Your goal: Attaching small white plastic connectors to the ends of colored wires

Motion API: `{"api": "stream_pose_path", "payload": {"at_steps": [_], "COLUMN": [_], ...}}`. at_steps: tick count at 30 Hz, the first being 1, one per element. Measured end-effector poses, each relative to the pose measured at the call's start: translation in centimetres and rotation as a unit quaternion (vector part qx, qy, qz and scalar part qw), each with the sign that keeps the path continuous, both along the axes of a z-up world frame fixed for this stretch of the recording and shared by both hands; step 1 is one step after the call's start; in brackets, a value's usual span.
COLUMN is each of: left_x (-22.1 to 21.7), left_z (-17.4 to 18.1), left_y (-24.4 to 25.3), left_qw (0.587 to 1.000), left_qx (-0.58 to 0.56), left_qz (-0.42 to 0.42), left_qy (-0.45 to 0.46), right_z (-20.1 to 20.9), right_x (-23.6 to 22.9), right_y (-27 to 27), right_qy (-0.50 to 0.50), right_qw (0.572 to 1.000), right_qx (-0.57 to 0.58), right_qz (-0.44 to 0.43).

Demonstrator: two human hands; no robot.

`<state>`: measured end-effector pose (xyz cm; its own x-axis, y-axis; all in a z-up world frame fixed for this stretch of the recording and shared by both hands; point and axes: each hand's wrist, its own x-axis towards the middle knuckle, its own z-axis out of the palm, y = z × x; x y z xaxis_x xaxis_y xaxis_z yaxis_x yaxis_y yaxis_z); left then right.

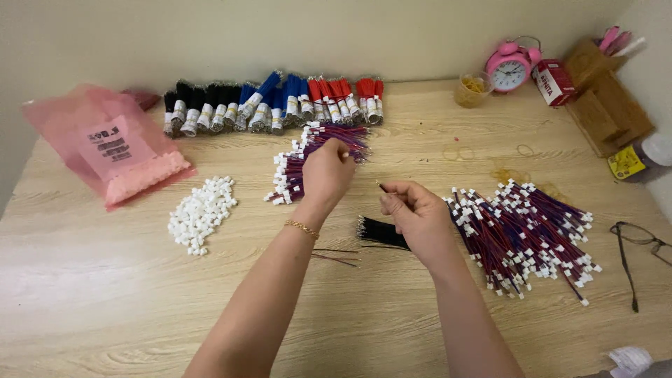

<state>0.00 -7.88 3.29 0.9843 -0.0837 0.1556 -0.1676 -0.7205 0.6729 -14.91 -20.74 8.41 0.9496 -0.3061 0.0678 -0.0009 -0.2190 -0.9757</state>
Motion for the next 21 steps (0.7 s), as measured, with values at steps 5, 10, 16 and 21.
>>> {"api": "stream_pose_path", "payload": {"at_steps": [5, 10, 16, 21], "left_x": [-1.6, -5.1, -11.3, -12.6], "left_z": [2.7, 3.6, 5.3, 3.2], "left_y": [4.0, 8.1, 10.8, 11.4], "left_qw": [0.997, 0.98, 0.953, 0.889], "left_qx": [-0.032, -0.088, -0.28, -0.431], "left_qz": [-0.048, -0.079, -0.113, -0.113], "left_qy": [-0.056, -0.157, 0.008, 0.109], "right_z": [0.1, -0.5, 0.5, 2.2], "right_x": [0.0, 0.0, -0.6, -1.6], "right_y": [0.9, 2.8, 5.1, 7.5], "right_qy": [-0.011, -0.015, -0.013, -0.004], "right_qw": [1.0, 0.999, 0.995, 0.989], "right_qx": [0.02, 0.018, -0.041, -0.084], "right_qz": [0.007, 0.031, 0.094, 0.12]}}
